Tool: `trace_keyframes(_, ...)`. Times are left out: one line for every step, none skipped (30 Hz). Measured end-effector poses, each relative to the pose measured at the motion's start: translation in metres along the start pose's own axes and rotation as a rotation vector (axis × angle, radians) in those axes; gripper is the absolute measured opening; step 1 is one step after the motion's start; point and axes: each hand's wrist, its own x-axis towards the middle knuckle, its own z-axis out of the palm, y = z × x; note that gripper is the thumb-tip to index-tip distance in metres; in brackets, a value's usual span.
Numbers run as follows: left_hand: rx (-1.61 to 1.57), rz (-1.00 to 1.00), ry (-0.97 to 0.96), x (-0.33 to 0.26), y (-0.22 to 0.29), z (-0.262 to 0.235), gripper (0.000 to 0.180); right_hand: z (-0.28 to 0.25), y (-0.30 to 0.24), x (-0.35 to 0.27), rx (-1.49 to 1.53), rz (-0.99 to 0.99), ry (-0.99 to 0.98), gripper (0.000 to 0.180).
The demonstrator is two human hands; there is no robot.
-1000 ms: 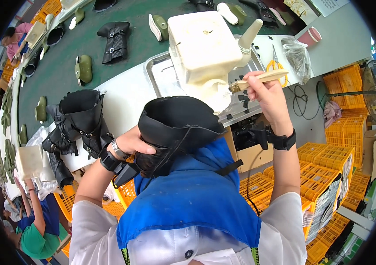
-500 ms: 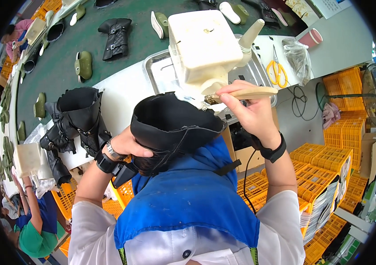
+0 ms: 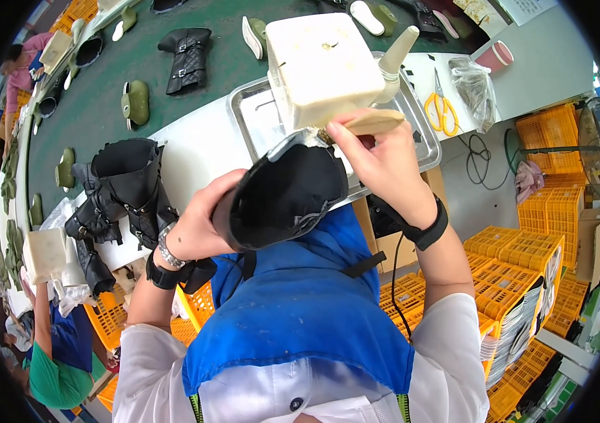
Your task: Trimming excess material with scissors and applying glue with a brush to black boot components on a production line.
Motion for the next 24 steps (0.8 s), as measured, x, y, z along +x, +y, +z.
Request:
trace_keyframes(0.09, 0.017, -0.017, 0.002, 0.003, 0.003, 0.073, 0.002, 0.002, 0.003, -0.001, 0.001, 0.002, 0.009)
trace_keyframes(0.145, 0.11, 0.066, 0.001, -0.001, 0.009, 0.066, 0.004, 0.003, 0.006, -0.033, -0.03, 0.012, 0.01)
trace_keyframes(0.146, 0.108, 0.068, 0.002, -0.001, 0.01, 0.066, 0.006, 0.003, 0.007, -0.066, -0.061, 0.022, 0.01)
trace_keyframes(0.366, 0.209, 0.103, 0.002, -0.001, 0.011, 0.065, 0.007, 0.0, 0.008, -0.064, -0.063, 0.021, 0.01)
trace_keyframes(0.585, 0.309, 0.138, 0.002, -0.001, 0.013, 0.063, 0.006, -0.004, 0.01, -0.068, -0.057, 0.007, 0.01)
trace_keyframes(0.601, 0.318, 0.205, 0.002, 0.002, 0.017, 0.06, 0.006, -0.007, 0.012, -0.071, -0.051, -0.007, 0.01)
trace_keyframes(0.602, 0.317, 0.207, 0.002, 0.001, 0.017, 0.06, 0.007, -0.007, 0.012, -0.071, -0.053, -0.008, 0.01)
trace_keyframes(0.653, 0.315, 0.258, 0.001, 0.0, 0.017, 0.059, 0.007, -0.007, 0.011, -0.083, -0.06, -0.018, 0.01)
trace_keyframes(0.704, 0.312, 0.31, 0.0, -0.002, 0.018, 0.058, 0.008, -0.007, 0.011, -0.095, -0.067, -0.028, 0.01)
trace_keyframes(0.704, 0.312, 0.313, 0.0, -0.002, 0.018, 0.058, 0.008, -0.007, 0.011, -0.095, -0.069, -0.029, 0.01)
trace_keyframes(0.731, 0.32, 0.358, 0.0, -0.003, 0.019, 0.058, 0.008, -0.008, 0.01, -0.084, -0.045, -0.043, 0.01)
trace_keyframes(0.758, 0.327, 0.404, -0.001, -0.003, 0.019, 0.057, 0.008, -0.009, 0.009, -0.074, -0.022, -0.057, 0.01)
trace_keyframes(0.759, 0.327, 0.405, -0.001, -0.005, 0.02, 0.057, 0.008, -0.008, 0.009, -0.073, -0.023, -0.058, 0.01)
trace_keyframes(0.777, 0.33, 0.444, 0.0, -0.007, 0.021, 0.056, 0.007, -0.007, 0.009, -0.071, 0.014, -0.098, 0.011)
trace_keyframes(0.795, 0.333, 0.483, 0.001, -0.008, 0.022, 0.055, 0.006, -0.005, 0.008, -0.069, 0.052, -0.138, 0.012)
trace_keyframes(0.796, 0.334, 0.483, 0.001, -0.007, 0.023, 0.055, 0.007, -0.003, 0.009, -0.069, 0.051, -0.137, 0.012)
trace_keyframes(0.85, 0.301, 0.478, 0.001, -0.007, 0.023, 0.054, 0.007, 0.0, 0.011, 0.01, 0.079, -0.124, 0.013)
trace_keyframes(0.903, 0.268, 0.473, 0.001, -0.007, 0.024, 0.054, 0.008, 0.001, 0.011, 0.09, 0.107, -0.112, 0.014)
trace_keyframes(0.904, 0.268, 0.473, 0.001, -0.008, 0.023, 0.054, 0.007, -0.001, 0.011, 0.09, 0.106, -0.112, 0.014)
trace_keyframes(0.978, 0.282, 0.453, 0.002, -0.009, 0.021, 0.054, 0.007, -0.005, 0.013, 0.194, 0.141, -0.054, 0.014)
trace_keyframes(1.052, 0.295, 0.432, 0.002, -0.01, 0.02, 0.055, 0.006, -0.007, 0.013, 0.297, 0.176, 0.004, 0.015)
trace_keyframes(1.059, 0.309, 0.443, 0.003, -0.013, 0.019, 0.055, 0.007, -0.009, 0.011, 0.297, 0.174, 0.0, 0.015)
trace_keyframes(1.061, 0.309, 0.443, 0.004, -0.012, 0.019, 0.055, 0.007, -0.01, 0.007, 0.33, 0.202, -0.046, 0.014)
trace_keyframes(1.055, 0.309, 0.449, 0.005, -0.011, 0.019, 0.054, 0.008, -0.011, 0.002, 0.362, 0.23, -0.093, 0.014)
